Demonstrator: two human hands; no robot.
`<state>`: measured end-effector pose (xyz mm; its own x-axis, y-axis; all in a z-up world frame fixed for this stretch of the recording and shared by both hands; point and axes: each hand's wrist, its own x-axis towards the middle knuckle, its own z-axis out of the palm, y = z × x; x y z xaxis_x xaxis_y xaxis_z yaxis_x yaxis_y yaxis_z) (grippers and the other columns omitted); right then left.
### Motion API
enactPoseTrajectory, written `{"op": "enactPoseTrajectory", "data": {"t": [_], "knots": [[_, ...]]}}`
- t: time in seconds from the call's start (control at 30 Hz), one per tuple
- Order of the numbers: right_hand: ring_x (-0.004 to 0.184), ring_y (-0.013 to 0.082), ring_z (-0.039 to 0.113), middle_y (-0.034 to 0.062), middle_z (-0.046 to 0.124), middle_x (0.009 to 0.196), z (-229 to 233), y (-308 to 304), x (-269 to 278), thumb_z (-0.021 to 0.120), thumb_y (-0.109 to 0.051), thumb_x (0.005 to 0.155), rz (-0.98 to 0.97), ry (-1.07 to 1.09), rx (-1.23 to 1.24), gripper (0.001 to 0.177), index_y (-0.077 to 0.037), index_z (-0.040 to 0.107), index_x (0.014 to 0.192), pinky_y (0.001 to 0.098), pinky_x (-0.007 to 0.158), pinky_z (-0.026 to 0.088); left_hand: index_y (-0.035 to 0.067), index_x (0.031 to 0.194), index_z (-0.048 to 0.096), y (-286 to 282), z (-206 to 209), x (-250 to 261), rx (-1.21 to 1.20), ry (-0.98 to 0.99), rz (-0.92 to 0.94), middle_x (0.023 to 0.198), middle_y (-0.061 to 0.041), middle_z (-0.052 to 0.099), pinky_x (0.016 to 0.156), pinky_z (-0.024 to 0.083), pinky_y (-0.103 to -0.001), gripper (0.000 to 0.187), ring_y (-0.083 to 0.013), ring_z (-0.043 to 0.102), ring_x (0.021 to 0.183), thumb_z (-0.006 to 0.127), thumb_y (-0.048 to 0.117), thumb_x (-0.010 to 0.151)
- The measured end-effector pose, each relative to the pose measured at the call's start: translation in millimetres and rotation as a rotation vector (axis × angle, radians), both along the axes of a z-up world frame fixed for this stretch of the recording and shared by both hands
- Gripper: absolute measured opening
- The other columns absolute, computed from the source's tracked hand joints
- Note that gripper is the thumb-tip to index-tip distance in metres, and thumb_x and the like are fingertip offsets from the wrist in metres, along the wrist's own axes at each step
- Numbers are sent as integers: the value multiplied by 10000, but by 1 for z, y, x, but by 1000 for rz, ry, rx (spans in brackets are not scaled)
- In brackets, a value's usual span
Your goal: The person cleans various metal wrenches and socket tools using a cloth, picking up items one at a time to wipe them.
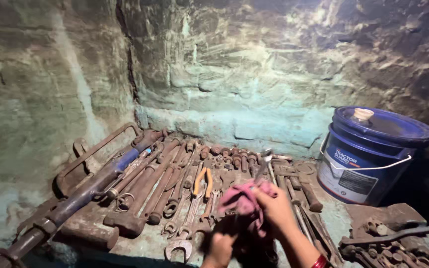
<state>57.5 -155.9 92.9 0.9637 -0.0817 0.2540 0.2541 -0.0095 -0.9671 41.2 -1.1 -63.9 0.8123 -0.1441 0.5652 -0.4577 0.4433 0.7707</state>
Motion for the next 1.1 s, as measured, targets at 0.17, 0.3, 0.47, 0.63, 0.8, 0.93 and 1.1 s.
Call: {"op": "enactPoseTrajectory", "data": {"t": [0.17,0.3,0.47,0.63,0.8,0.93,1.1], "knots": [[675,112,606,33,711,809,34,-7,-14,714,-171,920,-46,-41,100,210,28,744,979,292,616,502,45,1167,679,5,32,-16,131,418,-52,773,-61,725,480,511,-272,232,-141,687,567,550,98,981],[748,83,635,7,727,885,72,0,-25,688,-182,921,-11,-172,68,217,-7,733,1042,265,674,525,18,1162,699,7,62,-30,163,432,-32,710,-60,683,435,451,-257,227,-125,622,498,565,138,1022],[782,91,628,25,720,910,91,1,-33,695,-176,950,-106,-210,35,229,23,737,1056,268,699,518,97,1230,684,8,67,-36,202,436,-67,701,-53,664,444,448,-254,281,-108,600,499,543,129,990],[715,85,611,9,713,826,46,5,-19,696,-178,926,-21,-170,-27,190,1,738,975,267,644,509,73,1188,686,8,39,-24,260,485,-7,711,-70,695,455,474,-282,284,-134,632,508,544,85,942],[629,55,534,-29,656,695,-2,8,-22,756,-175,847,-75,-95,-269,128,-54,716,855,255,574,453,-119,930,752,5,-2,-5,361,399,58,647,-128,728,467,536,-307,235,-176,679,504,561,6,872],[613,61,472,-35,561,658,-11,5,-19,799,-167,860,12,-99,-298,268,-17,608,747,258,542,386,11,1054,699,8,20,-17,376,286,120,655,-101,732,487,546,-294,235,-162,695,523,563,19,862],[617,46,501,-56,600,687,44,3,-26,752,-167,872,-24,-166,-132,180,-36,664,785,245,542,406,35,1143,730,10,67,-39,276,459,85,657,-80,699,455,481,-298,306,-158,628,490,565,33,885]]}}
